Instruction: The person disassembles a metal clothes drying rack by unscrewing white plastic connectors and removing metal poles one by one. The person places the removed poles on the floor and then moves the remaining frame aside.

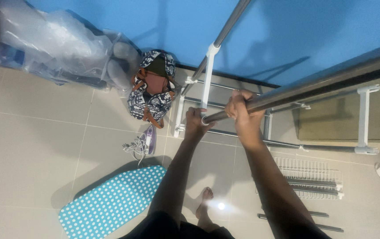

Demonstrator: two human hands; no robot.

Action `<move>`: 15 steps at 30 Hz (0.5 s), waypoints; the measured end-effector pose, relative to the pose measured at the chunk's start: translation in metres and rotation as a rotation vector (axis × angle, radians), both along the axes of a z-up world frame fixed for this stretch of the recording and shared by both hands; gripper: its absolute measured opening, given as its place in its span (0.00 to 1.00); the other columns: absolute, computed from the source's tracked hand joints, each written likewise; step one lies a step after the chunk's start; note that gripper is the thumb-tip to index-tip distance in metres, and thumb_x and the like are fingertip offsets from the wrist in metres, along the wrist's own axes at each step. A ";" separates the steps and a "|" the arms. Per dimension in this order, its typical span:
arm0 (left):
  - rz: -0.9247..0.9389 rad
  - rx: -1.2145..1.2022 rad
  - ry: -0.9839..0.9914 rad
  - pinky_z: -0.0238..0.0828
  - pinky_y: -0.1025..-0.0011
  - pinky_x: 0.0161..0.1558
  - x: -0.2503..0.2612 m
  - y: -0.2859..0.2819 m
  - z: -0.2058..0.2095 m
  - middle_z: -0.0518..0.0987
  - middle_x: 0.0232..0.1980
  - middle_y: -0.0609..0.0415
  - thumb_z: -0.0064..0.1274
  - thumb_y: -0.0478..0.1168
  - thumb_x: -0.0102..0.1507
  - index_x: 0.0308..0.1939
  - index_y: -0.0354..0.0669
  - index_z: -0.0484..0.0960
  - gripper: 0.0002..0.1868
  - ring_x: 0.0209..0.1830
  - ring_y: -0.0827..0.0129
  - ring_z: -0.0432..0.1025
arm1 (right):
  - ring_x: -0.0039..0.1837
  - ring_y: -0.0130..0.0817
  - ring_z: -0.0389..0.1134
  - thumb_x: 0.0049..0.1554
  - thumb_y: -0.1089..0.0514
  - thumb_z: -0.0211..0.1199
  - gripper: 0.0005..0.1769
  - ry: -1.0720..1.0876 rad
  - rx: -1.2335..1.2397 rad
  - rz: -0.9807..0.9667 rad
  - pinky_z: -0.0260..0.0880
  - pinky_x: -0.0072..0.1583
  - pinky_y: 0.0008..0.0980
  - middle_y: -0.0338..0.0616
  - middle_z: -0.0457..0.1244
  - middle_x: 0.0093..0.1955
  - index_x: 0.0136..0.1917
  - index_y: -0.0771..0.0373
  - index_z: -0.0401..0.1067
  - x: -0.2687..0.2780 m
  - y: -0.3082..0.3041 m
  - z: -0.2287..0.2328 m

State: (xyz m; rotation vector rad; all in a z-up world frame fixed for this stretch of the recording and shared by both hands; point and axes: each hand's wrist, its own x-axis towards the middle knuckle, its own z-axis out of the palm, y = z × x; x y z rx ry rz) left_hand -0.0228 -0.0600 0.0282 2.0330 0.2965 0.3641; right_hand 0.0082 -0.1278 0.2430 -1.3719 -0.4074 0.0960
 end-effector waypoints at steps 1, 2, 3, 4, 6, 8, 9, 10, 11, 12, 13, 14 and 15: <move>0.010 -0.002 -0.025 0.61 0.63 0.45 0.001 -0.003 -0.002 0.66 0.41 0.45 0.65 0.36 0.39 0.40 0.43 0.69 0.28 0.43 0.53 0.62 | 0.24 0.22 0.47 0.55 0.67 0.45 0.15 -0.015 -0.006 -0.001 0.49 0.30 0.24 0.35 0.47 0.21 0.27 0.63 0.55 0.000 0.000 0.001; 0.019 -0.003 -0.050 0.61 0.64 0.45 0.002 -0.006 -0.005 0.67 0.42 0.46 0.64 0.36 0.41 0.38 0.45 0.70 0.25 0.44 0.54 0.62 | 0.24 0.22 0.47 0.55 0.67 0.45 0.14 -0.031 -0.013 -0.001 0.50 0.30 0.24 0.35 0.47 0.21 0.27 0.63 0.55 0.001 0.000 0.003; 0.031 -0.005 -0.078 0.62 0.64 0.46 0.002 -0.007 -0.008 0.68 0.42 0.48 0.64 0.36 0.43 0.37 0.47 0.71 0.22 0.44 0.55 0.63 | 0.24 0.22 0.46 0.55 0.66 0.45 0.15 -0.041 -0.006 0.011 0.50 0.30 0.24 0.35 0.47 0.21 0.26 0.62 0.54 0.003 0.000 0.005; -0.032 -0.067 -0.183 0.61 0.64 0.49 0.002 -0.007 -0.011 0.68 0.44 0.47 0.61 0.34 0.44 0.40 0.44 0.69 0.23 0.47 0.55 0.63 | 0.24 0.22 0.46 0.56 0.66 0.45 0.17 -0.050 0.001 0.023 0.49 0.30 0.24 0.35 0.46 0.21 0.26 0.62 0.53 0.005 -0.001 0.007; -0.158 -0.190 -0.388 0.59 0.64 0.54 -0.005 -0.002 -0.017 0.68 0.49 0.46 0.56 0.29 0.45 0.47 0.40 0.66 0.26 0.53 0.55 0.63 | 0.24 0.22 0.45 0.56 0.66 0.45 0.19 -0.046 0.005 0.037 0.49 0.30 0.24 0.35 0.46 0.21 0.25 0.61 0.52 0.007 -0.001 0.011; -0.246 -0.272 -0.251 0.60 0.66 0.55 -0.011 0.007 -0.021 0.68 0.52 0.46 0.48 0.26 0.48 0.51 0.40 0.65 0.26 0.55 0.56 0.63 | 0.23 0.22 0.45 0.56 0.66 0.44 0.18 -0.026 0.005 0.034 0.49 0.29 0.24 0.34 0.45 0.20 0.25 0.61 0.52 0.007 0.000 0.013; -0.290 -0.310 -0.184 0.61 0.67 0.56 -0.012 0.011 -0.021 0.67 0.54 0.46 0.44 0.25 0.50 0.53 0.40 0.65 0.27 0.56 0.57 0.63 | 0.23 0.22 0.45 0.56 0.66 0.44 0.18 -0.032 -0.005 0.046 0.49 0.29 0.24 0.34 0.45 0.20 0.25 0.61 0.51 0.007 0.000 0.014; -0.269 -0.302 -0.117 0.63 0.68 0.53 -0.012 0.014 -0.019 0.69 0.52 0.47 0.48 0.27 0.48 0.51 0.41 0.67 0.25 0.53 0.58 0.65 | 0.23 0.22 0.45 0.56 0.66 0.45 0.18 -0.037 -0.015 0.058 0.49 0.29 0.24 0.35 0.45 0.20 0.25 0.61 0.50 0.007 0.000 0.015; -0.248 -0.294 -0.049 0.64 0.69 0.51 -0.012 0.016 -0.017 0.70 0.49 0.48 0.52 0.29 0.47 0.48 0.42 0.68 0.24 0.50 0.59 0.67 | 0.23 0.22 0.45 0.56 0.66 0.45 0.19 -0.042 -0.025 0.071 0.49 0.30 0.24 0.35 0.45 0.20 0.24 0.61 0.50 0.005 0.000 0.016; -0.227 -0.287 0.019 0.66 0.69 0.48 -0.012 0.017 -0.013 0.72 0.47 0.48 0.56 0.32 0.46 0.46 0.43 0.69 0.24 0.48 0.61 0.68 | 0.23 0.22 0.45 0.56 0.66 0.44 0.19 -0.057 -0.028 0.071 0.49 0.30 0.24 0.35 0.45 0.20 0.24 0.60 0.50 0.004 0.000 0.017; -0.192 -0.219 0.018 0.66 0.68 0.47 -0.010 0.018 -0.010 0.71 0.45 0.49 0.58 0.33 0.45 0.43 0.43 0.69 0.23 0.46 0.60 0.68 | 0.24 0.22 0.45 0.56 0.66 0.44 0.19 -0.071 -0.029 0.073 0.49 0.30 0.24 0.35 0.45 0.20 0.24 0.60 0.50 0.004 0.000 0.017; -0.157 -0.151 0.017 0.65 0.67 0.45 -0.008 0.016 -0.006 0.71 0.42 0.50 0.59 0.35 0.44 0.41 0.43 0.69 0.23 0.45 0.60 0.67 | 0.24 0.22 0.45 0.57 0.66 0.44 0.19 -0.086 -0.031 0.075 0.50 0.30 0.24 0.35 0.45 0.20 0.24 0.60 0.50 0.004 0.000 0.017; -0.121 -0.086 0.016 0.65 0.66 0.44 -0.007 0.013 -0.002 0.71 0.40 0.51 0.60 0.37 0.42 0.38 0.43 0.68 0.23 0.43 0.60 0.67 | 0.23 0.22 0.45 0.56 0.66 0.44 0.19 -0.071 -0.032 0.074 0.49 0.30 0.24 0.35 0.45 0.20 0.24 0.60 0.50 0.004 0.000 0.018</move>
